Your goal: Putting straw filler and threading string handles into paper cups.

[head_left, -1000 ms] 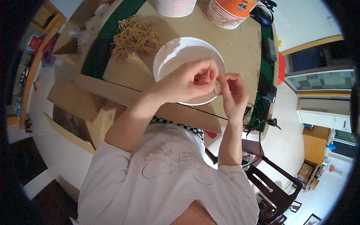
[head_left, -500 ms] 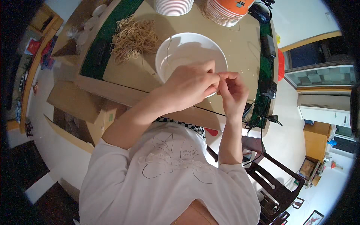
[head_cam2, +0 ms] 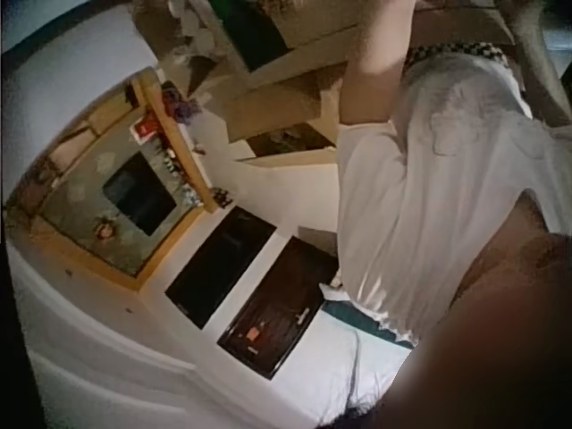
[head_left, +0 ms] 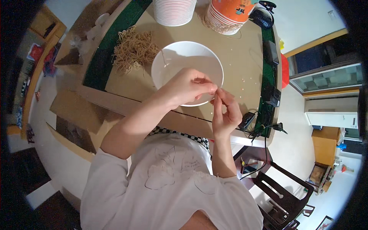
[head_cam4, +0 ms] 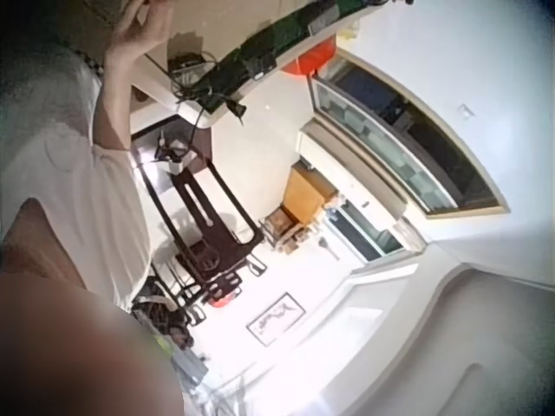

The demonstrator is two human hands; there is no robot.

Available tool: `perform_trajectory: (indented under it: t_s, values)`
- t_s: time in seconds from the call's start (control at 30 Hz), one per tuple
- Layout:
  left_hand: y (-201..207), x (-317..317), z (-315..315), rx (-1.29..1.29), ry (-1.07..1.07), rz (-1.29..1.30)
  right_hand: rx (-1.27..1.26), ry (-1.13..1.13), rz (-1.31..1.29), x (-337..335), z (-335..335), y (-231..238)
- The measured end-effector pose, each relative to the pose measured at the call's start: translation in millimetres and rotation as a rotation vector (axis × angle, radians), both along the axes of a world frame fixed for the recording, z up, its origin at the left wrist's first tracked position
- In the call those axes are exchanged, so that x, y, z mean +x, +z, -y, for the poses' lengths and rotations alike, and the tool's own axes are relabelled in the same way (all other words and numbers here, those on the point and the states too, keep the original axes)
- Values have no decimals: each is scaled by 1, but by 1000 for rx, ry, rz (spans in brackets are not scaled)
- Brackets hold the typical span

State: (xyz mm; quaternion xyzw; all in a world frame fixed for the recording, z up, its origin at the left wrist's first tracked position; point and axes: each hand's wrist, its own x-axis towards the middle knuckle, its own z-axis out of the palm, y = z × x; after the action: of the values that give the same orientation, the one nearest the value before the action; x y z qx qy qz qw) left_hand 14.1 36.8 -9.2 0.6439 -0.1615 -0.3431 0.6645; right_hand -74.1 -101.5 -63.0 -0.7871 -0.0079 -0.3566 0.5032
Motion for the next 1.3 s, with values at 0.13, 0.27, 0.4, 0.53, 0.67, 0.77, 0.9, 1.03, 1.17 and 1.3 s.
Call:
perform_trajectory:
  t_s: [0.13, 0.27, 0.4, 0.53, 0.67, 0.77, 0.9, 1.03, 1.17, 1.3]
  values:
    - [-5, -1, 0, 117, 41, 365, 196, 56, -71, -2, 0, 2]
    - [-2, -5, -2, 92, 45, 368, 306, 107, -150, -2, 3, 7]
    - [6, -9, -3, 22, 72, 216, 206, 111, -144, 2, 8, 7]
    - [8, -9, -5, 27, 52, 182, 240, 96, -104, 4, 7, 2]
    - [5, -9, -3, 54, 62, 315, 215, 75, -87, 6, 6, 0]
    - [1, -11, 0, 96, 120, 494, 190, 70, -105, 5, 4, 6]
    - [-3, -11, -1, 115, 194, 488, 243, 74, -174, 4, 0, 17]
    - [-9, -9, 0, 20, 232, 444, 191, 86, -198, 4, -1, 23]
    - [-13, -8, 1, 17, 222, 434, 69, 81, -221, 9, 2, 20]
    - [-13, -6, 2, 9, 236, 458, 21, 48, -243, 11, 2, 19]
